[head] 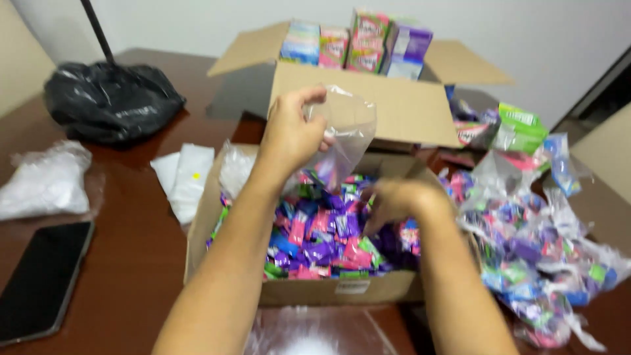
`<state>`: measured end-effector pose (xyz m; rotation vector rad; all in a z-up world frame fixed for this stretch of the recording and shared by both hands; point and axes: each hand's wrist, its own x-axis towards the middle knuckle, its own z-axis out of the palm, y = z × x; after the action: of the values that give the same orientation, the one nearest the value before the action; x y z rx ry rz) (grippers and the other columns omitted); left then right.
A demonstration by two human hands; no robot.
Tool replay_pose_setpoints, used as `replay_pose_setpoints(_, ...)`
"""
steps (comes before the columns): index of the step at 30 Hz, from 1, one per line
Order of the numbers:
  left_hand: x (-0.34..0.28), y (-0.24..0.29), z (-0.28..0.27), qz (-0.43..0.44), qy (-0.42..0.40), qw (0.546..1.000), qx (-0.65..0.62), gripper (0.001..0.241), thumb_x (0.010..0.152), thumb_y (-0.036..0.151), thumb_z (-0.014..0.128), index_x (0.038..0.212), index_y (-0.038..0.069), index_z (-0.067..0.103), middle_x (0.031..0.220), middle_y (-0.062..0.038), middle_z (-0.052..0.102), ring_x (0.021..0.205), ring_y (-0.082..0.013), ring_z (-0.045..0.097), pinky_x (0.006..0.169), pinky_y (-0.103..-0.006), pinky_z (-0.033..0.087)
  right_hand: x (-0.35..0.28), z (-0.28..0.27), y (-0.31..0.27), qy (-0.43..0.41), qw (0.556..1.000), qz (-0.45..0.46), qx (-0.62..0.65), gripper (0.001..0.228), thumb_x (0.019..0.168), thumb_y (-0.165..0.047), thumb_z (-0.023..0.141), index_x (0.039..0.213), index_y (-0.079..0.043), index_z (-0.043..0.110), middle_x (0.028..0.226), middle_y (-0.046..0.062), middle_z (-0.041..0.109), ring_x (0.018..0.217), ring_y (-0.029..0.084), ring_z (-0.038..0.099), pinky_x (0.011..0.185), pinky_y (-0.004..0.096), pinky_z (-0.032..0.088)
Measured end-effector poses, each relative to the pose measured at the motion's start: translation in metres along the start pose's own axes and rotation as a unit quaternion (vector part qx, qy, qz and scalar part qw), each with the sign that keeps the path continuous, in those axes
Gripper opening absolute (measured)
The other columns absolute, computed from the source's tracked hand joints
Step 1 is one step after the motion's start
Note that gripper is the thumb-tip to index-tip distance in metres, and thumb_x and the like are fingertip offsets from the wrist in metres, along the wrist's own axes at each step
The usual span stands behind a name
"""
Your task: Bagging individually wrapped gum pieces from a large cardboard box into smaller clear plastic bags
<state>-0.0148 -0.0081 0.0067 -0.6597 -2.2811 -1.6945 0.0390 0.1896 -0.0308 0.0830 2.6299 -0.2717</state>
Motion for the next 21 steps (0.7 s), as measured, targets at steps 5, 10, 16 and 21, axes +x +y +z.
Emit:
replay_pose_setpoints(5, -0.002, 0.006, -0.004, -0.033, 0.005, 0.999, -0.038, 0.048, 0.084, 0.001, 0.056, 0.13, 0.001, 0.066, 0.093, -0.021, 0.078, 0.058, -0.0252, 0.077, 0.054, -0.0292, 0.064, 0.052, 0.031, -0.005, -0.02, 0.998, -0.056, -0.034, 0.06, 0.064, -0.029, 0.096, 0.119, -0.017, 0.076, 0.107, 0.016, 0.077, 0.093, 0.033, 0.076, 0.063, 0.041, 0.066)
replay_pose_setpoints(10, 0.002, 0.0, -0.002, -0.06, 0.003, 0.998, -0.03, 0.048, 0.083, 0.001, 0.057, 0.129, 0.004, 0.068, 0.104, -0.018, 0.078, 0.059, -0.0235, 0.077, 0.054, -0.029, 0.065, 0.047, 0.022, -0.002, -0.01, 0.997, -0.073, -0.02, 0.029, 0.068, -0.018, 0.088, 0.096, -0.017, 0.081, 0.079, 0.009, 0.078, 0.06, 0.023, 0.076, 0.047, 0.033, 0.062)
replay_pose_setpoints(16, 0.001, -0.003, 0.002, -0.075, -0.001, 0.996, -0.036, 0.047, 0.084, -0.003, 0.055, 0.129, -0.002, 0.066, 0.113, -0.025, 0.074, 0.062, -0.0294, 0.077, 0.052, -0.0314, 0.066, 0.0, -0.021, 0.015, 0.12, 0.974, -0.133, 0.139, 0.021, 0.074, -0.002, 0.085, 0.094, -0.005, 0.082, 0.082, 0.016, 0.078, 0.069, 0.023, 0.072, 0.06, 0.033, 0.062)
replay_pose_setpoints(21, 0.01, -0.027, 0.024, -0.056, -0.06, 0.996, 0.027, 0.046, 0.084, 0.002, 0.057, 0.129, 0.001, 0.067, 0.074, -0.015, 0.077, 0.05, -0.0225, 0.074, 0.046, -0.0311, 0.063, -0.048, -0.024, 0.029, 0.383, 0.823, -0.242, 0.343, 0.021, 0.084, 0.005, 0.073, 0.104, 0.0, 0.071, 0.082, 0.016, 0.07, 0.059, 0.025, 0.07, 0.052, 0.038, 0.06)
